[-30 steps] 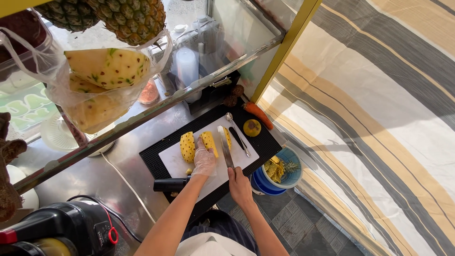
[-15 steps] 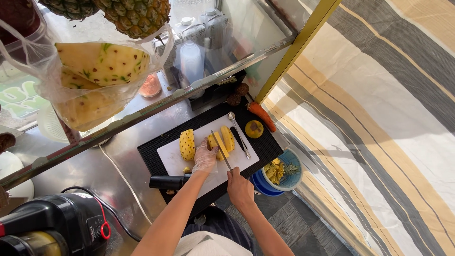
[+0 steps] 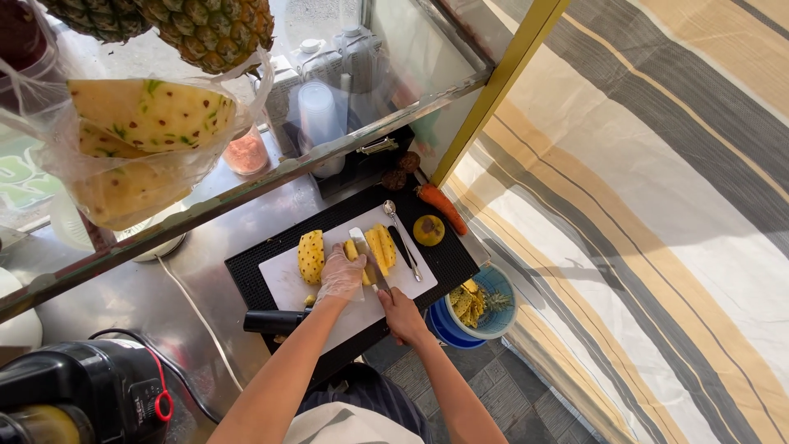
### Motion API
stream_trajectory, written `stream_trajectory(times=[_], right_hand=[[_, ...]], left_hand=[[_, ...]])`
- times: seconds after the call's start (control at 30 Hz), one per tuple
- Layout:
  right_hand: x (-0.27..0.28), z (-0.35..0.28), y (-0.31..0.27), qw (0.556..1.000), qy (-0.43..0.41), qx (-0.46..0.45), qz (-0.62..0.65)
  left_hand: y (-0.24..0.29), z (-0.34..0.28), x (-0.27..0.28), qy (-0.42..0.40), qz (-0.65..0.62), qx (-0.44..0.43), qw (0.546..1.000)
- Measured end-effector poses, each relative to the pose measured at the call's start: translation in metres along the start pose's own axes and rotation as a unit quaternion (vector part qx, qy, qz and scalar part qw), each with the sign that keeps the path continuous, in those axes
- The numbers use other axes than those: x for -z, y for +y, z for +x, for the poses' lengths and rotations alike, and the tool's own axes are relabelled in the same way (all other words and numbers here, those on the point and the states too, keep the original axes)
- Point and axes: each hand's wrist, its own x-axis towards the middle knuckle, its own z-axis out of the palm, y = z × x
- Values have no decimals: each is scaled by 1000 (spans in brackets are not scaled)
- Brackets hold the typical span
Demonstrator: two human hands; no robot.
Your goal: Slicing pineapple and feeding it into a juicer at a fruit stall.
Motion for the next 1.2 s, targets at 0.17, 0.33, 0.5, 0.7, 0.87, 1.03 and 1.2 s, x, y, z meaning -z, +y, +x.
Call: stream_trajectory(times=[0.17,0.33,0.5,0.7,0.87,1.03,1.2], right_hand=[[-28,16,35,988,99,85,-86],[-42,33,43,935,186,264,-144],[-30,24,-24,868,205,427,-147],[-49,-51,-147,808,95,573,-92],[-91,-95,-205,769,-66,635,-27],[-129,-170,-266,670,-292,680,63],[-172,-213,-289,632,-371,675,78]], left_hand=[[-18,9,-6,28,43,-35,998],[2,-22,28,47,-36,-53,997],[48,-79,120,118,-71,-16,990],[55,-154,222,307,-149,-269,901],[61,-238,308,402,-100,-273,868],[47,-308,400,503,-22,-291,813],[4,-349,482,587,4,-301,752]])
